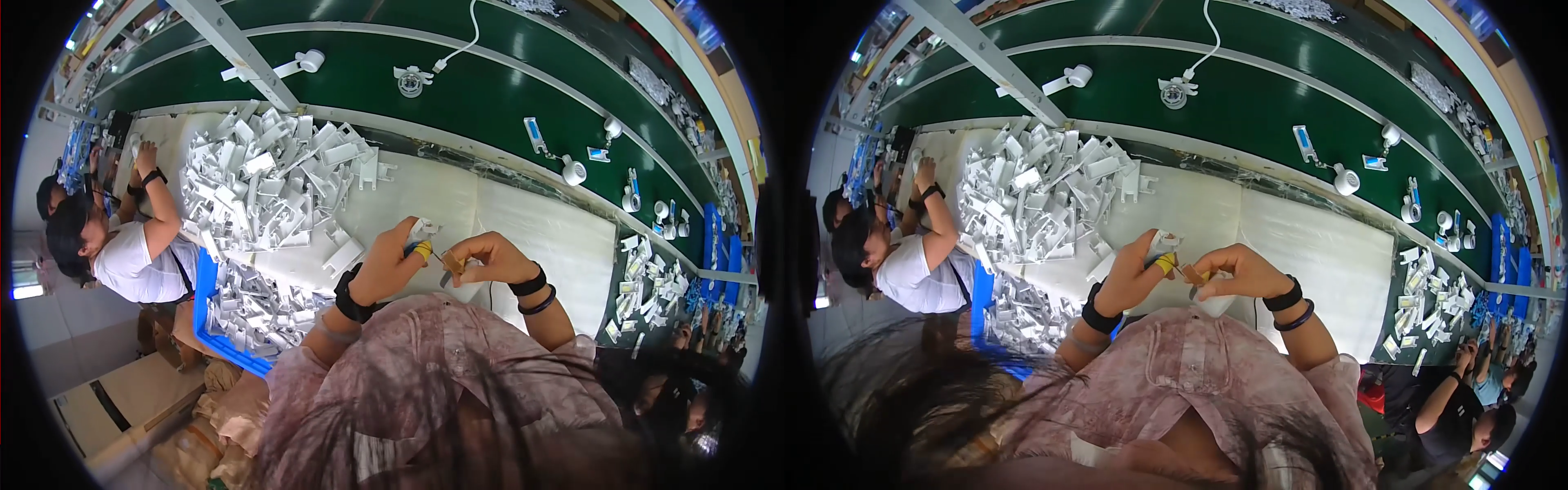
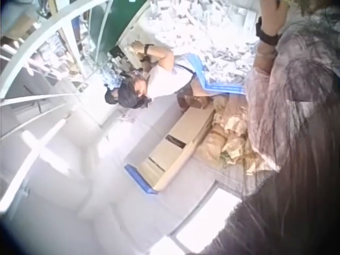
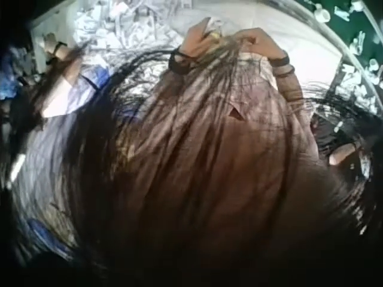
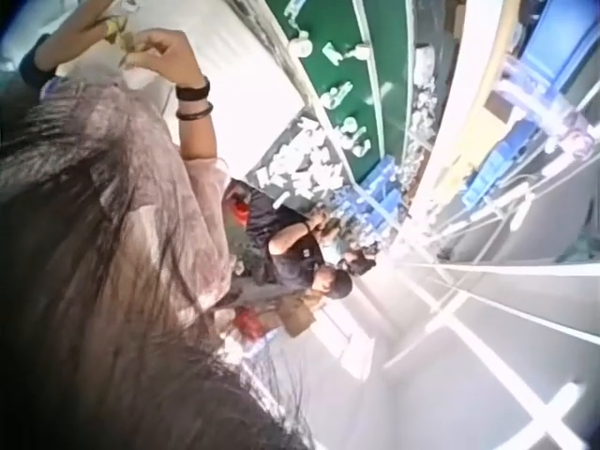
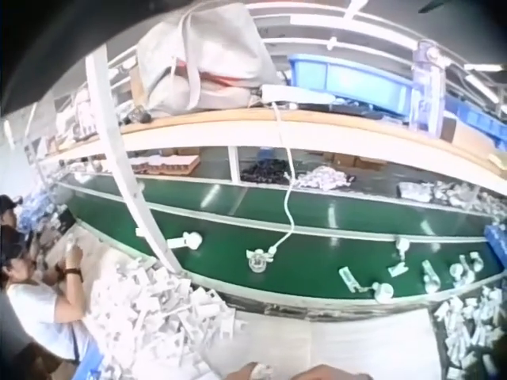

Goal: The person picks up a white plastic housing and a small circuit board, inserts the board into the housing, and then adds a blue battery. They snap a white fan component onto the top, fit a white plastic cover over the battery, and place the assembled fan onto the conveyor belt.

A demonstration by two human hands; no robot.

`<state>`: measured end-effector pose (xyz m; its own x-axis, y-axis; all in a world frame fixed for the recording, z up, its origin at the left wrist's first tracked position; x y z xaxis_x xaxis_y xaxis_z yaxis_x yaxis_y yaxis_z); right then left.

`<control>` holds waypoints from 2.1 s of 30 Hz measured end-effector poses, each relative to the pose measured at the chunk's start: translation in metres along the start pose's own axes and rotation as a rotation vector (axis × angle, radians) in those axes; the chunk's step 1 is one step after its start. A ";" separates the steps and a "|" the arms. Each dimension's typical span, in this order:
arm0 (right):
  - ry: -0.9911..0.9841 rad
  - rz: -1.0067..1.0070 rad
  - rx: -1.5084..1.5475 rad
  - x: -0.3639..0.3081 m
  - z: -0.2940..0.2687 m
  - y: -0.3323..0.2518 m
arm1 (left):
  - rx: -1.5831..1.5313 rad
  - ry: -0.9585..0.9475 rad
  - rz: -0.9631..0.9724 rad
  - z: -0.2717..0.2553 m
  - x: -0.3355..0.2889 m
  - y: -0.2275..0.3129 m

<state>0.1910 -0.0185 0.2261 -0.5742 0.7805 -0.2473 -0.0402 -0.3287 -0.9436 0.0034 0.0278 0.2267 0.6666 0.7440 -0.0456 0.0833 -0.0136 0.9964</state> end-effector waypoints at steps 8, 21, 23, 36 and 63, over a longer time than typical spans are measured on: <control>0.039 0.149 0.104 -0.012 0.002 0.006 | 0.254 0.035 0.208 0.016 0.009 0.014; 0.925 -0.561 -0.765 -0.024 0.027 -0.019 | -0.569 0.055 -0.070 0.039 -0.002 -0.015; 0.898 -0.524 -0.774 -0.024 0.028 -0.019 | -0.523 0.034 -0.035 0.041 0.001 -0.013; 0.925 -0.630 -0.951 -0.029 0.037 -0.025 | -0.294 0.013 0.029 0.044 -0.005 0.005; 0.908 -0.646 -1.010 -0.029 0.036 -0.021 | -0.170 0.023 0.060 0.046 -0.004 0.007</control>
<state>0.1792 -0.0526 0.2611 0.0249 0.8228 0.5679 0.7007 0.3907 -0.5969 0.0355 -0.0059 0.2304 0.6496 0.7602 0.0139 -0.0837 0.0533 0.9951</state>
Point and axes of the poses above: each hand's wrist, its own x-axis towards the middle knuckle, its own z-axis out of the palm, y = z × x, the point moved 4 cm from there along x, towards the middle knuckle, and after that the axes turned 6 degrees about z, right-handed, at the moved point
